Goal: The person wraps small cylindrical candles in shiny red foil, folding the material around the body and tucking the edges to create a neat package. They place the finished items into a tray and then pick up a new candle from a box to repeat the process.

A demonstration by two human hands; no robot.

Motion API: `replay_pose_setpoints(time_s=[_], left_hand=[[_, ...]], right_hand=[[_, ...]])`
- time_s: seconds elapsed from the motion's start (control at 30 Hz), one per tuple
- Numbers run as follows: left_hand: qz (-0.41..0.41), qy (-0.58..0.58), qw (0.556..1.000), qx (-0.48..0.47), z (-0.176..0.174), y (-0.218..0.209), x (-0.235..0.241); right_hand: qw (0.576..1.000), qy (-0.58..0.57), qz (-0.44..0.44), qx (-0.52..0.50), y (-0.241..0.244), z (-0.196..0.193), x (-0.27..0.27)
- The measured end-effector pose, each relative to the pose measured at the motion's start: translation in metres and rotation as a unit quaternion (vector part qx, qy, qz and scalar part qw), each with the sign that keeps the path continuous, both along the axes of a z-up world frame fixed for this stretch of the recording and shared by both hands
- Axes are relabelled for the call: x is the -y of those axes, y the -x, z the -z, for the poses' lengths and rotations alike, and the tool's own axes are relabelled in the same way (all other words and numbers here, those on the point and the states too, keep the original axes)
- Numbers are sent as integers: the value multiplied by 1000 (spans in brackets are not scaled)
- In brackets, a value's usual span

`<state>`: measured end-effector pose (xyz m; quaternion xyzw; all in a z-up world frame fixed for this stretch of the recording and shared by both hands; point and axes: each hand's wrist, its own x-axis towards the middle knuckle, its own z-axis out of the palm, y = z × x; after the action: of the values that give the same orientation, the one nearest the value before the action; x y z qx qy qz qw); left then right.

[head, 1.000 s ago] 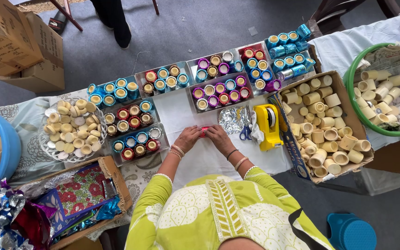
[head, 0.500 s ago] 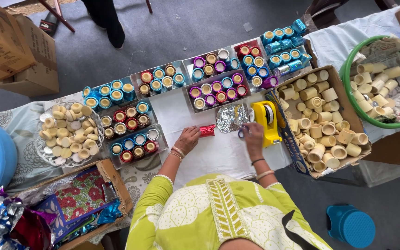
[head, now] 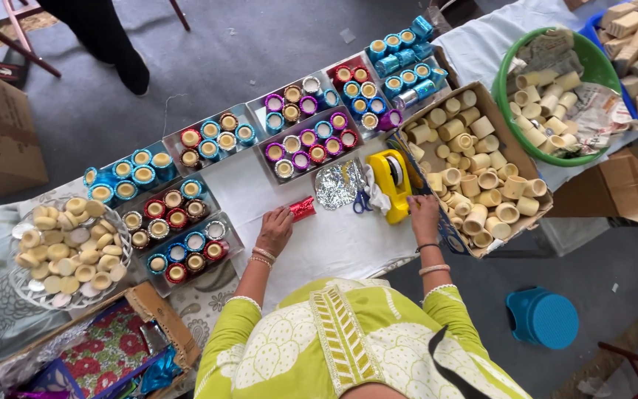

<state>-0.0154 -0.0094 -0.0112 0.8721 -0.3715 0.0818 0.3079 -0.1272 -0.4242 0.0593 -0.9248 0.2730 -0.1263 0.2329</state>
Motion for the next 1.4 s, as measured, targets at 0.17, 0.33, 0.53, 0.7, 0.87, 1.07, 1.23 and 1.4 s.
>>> replay_pose_setpoints(time_s=[0.17,0.33,0.53,0.7,0.87,1.07,1.23,1.4], left_hand=[[3,-8,1000,-2,-1,1,0],[-2,-6,1000,4,-2,-1,0],[0,-5,1000,-3,-6,-1,0],[-5,-19,1000,4,-1,-1,2],[-5,-12,1000,7,8,-1,2],[-11,-16,1000,-5,4,-2,2],[-15,-15,1000,-5,5,-3,3],[-10,-6,1000,-9,-2,-1,1]], right_hand=[[999,-41,18,9,-2,11,10],[996,-50,-8,69,2,12,11],[966,-241,27,86,3,-4,4],[976,-199,46,76,25,23,13],[940,-309,102,100,36,28,11],[901,-396,138,108,48,80,28],[870,-437,181,137,54,108,32],[824,-514,174,161,57,104,25]])
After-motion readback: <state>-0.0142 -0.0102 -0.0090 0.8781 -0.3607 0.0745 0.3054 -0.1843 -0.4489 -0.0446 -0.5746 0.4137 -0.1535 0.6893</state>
